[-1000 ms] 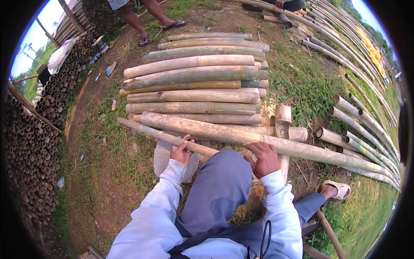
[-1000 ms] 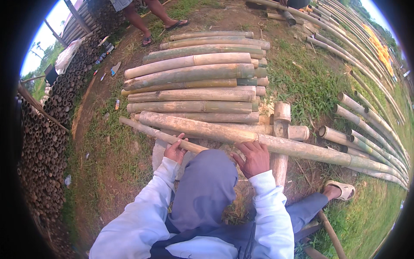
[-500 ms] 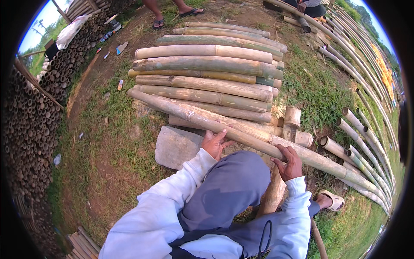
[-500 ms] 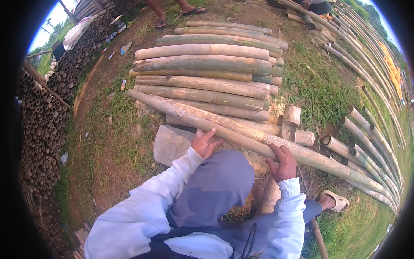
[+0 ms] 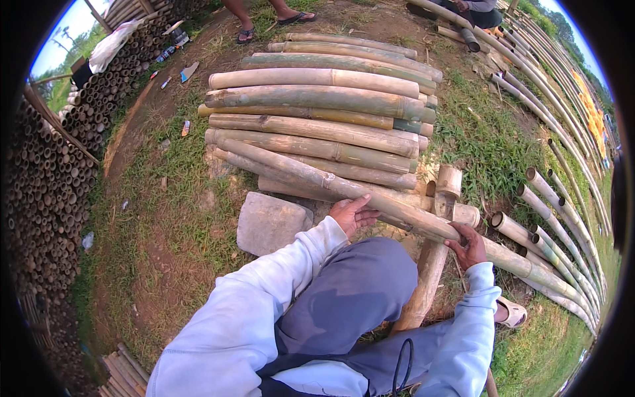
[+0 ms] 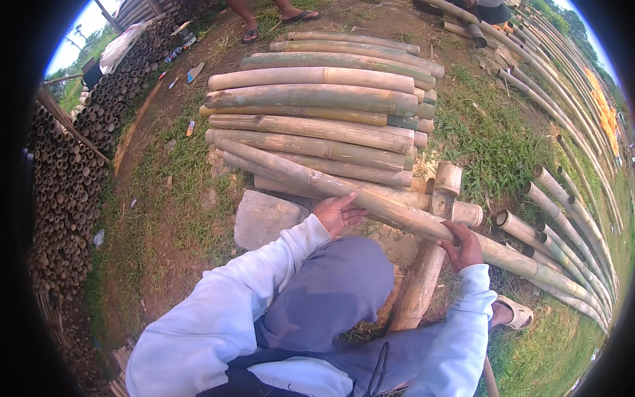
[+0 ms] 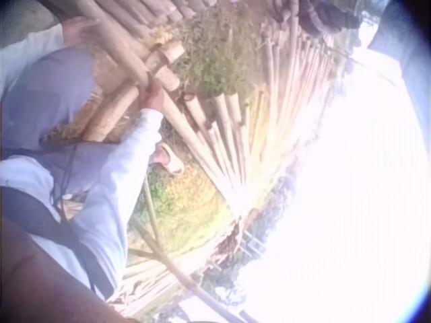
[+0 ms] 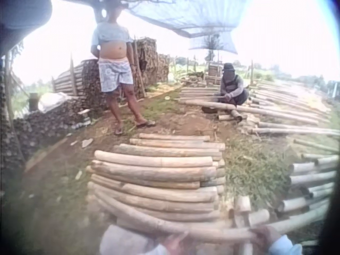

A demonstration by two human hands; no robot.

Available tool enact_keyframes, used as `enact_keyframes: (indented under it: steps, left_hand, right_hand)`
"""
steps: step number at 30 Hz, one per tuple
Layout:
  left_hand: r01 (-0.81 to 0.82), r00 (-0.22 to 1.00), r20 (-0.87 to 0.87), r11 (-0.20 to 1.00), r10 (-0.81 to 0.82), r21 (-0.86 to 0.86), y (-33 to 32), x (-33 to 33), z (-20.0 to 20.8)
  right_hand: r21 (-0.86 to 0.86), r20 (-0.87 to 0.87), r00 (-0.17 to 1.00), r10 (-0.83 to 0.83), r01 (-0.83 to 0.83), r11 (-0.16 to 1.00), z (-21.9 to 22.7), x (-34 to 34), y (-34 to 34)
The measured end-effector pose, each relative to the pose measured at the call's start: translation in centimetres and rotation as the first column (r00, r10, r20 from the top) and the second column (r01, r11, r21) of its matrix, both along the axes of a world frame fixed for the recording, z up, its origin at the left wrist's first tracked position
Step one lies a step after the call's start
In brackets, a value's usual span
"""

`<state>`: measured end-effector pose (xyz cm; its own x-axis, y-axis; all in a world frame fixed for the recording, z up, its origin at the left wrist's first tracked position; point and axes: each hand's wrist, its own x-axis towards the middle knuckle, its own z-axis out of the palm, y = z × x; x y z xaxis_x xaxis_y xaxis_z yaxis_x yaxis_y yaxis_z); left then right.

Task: The person uses a hand saw to cut bamboo poles into shorter sections. They position each pole on a wooden support, saw through it, and then move the cut piece aside before repeating the process with another pole.

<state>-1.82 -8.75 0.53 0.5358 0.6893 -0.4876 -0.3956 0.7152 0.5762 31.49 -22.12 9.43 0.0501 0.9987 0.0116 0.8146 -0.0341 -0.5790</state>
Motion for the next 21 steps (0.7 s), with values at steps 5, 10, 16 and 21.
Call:
enact_keyframes:
  steps: [5,10,16,21]
  left_hand:
    - [0.463,0.764,-0.479,0.884,-0.433,-0.059,1.7,0.8,2.1]
    - [0.694,0.568,-0.792,0.387,0.223,0.607,3.0,1.5,6.6]
    - [0.923,0.378,-0.865,-0.210,0.328,0.324,4.6,8.7,4.4]
    - [0.947,0.169,-0.946,-0.311,0.276,0.079,4.1,13.0,3.1]
  right_hand:
    - [-0.108,0.185,0.982,-0.021,0.042,0.993,-2.5,1.8,0.9]
    - [-0.135,0.240,0.971,-0.008,0.041,0.990,-4.0,2.2,2.3]
    - [-0.143,0.223,0.974,-0.043,0.076,0.987,-5.3,2.1,2.8]
    - [0.005,0.396,0.909,-0.133,0.143,0.990,-6.3,1.5,0.5]
